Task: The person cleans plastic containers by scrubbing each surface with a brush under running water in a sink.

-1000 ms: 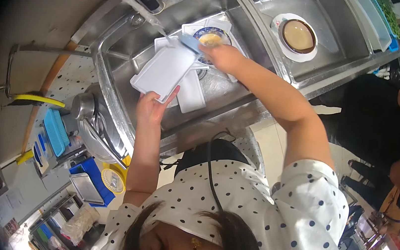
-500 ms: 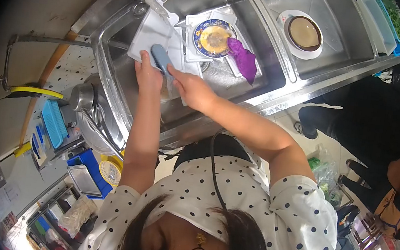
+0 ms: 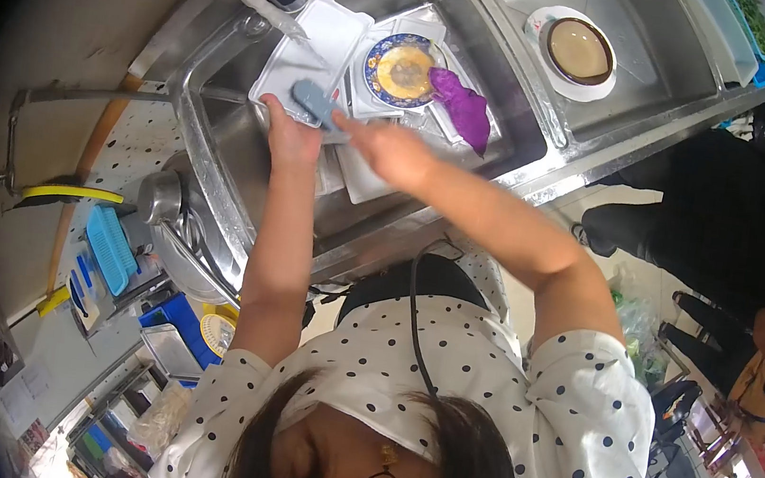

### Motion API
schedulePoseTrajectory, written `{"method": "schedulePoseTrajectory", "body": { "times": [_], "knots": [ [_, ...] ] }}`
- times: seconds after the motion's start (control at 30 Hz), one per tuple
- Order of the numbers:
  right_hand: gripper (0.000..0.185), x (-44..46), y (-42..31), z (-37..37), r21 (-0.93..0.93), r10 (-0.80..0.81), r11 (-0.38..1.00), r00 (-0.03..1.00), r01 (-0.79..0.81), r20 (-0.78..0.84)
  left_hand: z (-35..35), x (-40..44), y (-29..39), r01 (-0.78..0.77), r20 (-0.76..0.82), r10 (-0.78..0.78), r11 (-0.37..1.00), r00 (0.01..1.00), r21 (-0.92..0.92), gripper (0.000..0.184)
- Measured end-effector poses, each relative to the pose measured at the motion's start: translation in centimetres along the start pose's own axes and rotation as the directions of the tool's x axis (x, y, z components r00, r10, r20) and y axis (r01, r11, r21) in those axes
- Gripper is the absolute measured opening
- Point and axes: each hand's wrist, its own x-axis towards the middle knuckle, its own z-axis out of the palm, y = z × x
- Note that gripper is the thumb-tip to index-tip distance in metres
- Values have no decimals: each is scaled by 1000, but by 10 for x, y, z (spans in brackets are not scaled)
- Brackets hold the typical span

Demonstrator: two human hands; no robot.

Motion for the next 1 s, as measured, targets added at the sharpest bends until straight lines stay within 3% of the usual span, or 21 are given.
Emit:
{"method": "schedulePoseTrajectory", "body": {
  "times": [0.07, 0.13, 0.2, 0.3, 0.4, 0.53, 0.67, 0.7, 0.73, 0.77, 0.8, 0.87, 0.97, 1.0],
  "knots": [
    [47, 14, 21, -29, -132, 103, 986, 995, -103, -6, -4, -3, -4, 34, 77, -30, 998, 997, -46, 70],
    [47, 29, 61, -55, -118, 152, 976, 963, -181, -220, 9, -19, 1, 118, 85, -108, 984, 990, -130, 68],
    [47, 28, 59, -87, -256, 122, 946, 949, -200, -291, 8, -25, -5, 156, 78, -143, 966, 987, -206, 62],
    [52, 28, 57, -95, -114, -99, 992, 857, 47, -506, 5, -35, -13, 209, -17, -223, 936, 975, -285, 48],
    [55, 29, 56, -99, 451, 250, 891, 783, 43, -569, -6, -30, -28, 258, -90, -281, 944, 955, -206, 42],
    [66, 30, 47, -122, 866, 439, 500, 867, -19, -234, 2, -27, -41, 269, 45, -266, 958, 963, -103, 41],
    [74, 28, 33, -134, 795, 414, 570, 908, -206, -61, 11, -11, -54, 227, 8, -228, 972, 974, 67, 48],
    [74, 28, 33, -132, 723, 441, 647, 893, -243, -95, 4, -1, -61, 219, -45, -215, 947, 976, 236, 47],
    [73, 32, 33, -119, 622, 351, 779, 875, -75, -334, -9, 14, -71, 211, -93, -189, 893, 977, 397, 45],
    [76, 33, 27, -114, 589, 316, 806, 883, -57, -347, -14, 25, -77, 204, -137, -154, 814, 979, 544, 44],
    [79, 32, 19, -108, 554, 279, 832, 891, -38, -358, -1, 21, -71, 262, -174, -207, 873, 963, 412, 44],
    [83, 34, 8, -81, 224, 172, 968, 943, -110, -285, 40, -5, -43, 357, -218, -325, 925, 920, 128, 47],
    [84, 35, -14, -52, 118, 1, 992, 941, 42, -337, 37, -19, -32, 278, 26, -279, 937, 960, -212, 53],
    [85, 35, -21, -47, 145, 44, 989, 961, -4, -273, 32, -20, -27, 254, 90, -238, 919, 967, -302, 54]
  ]
}}
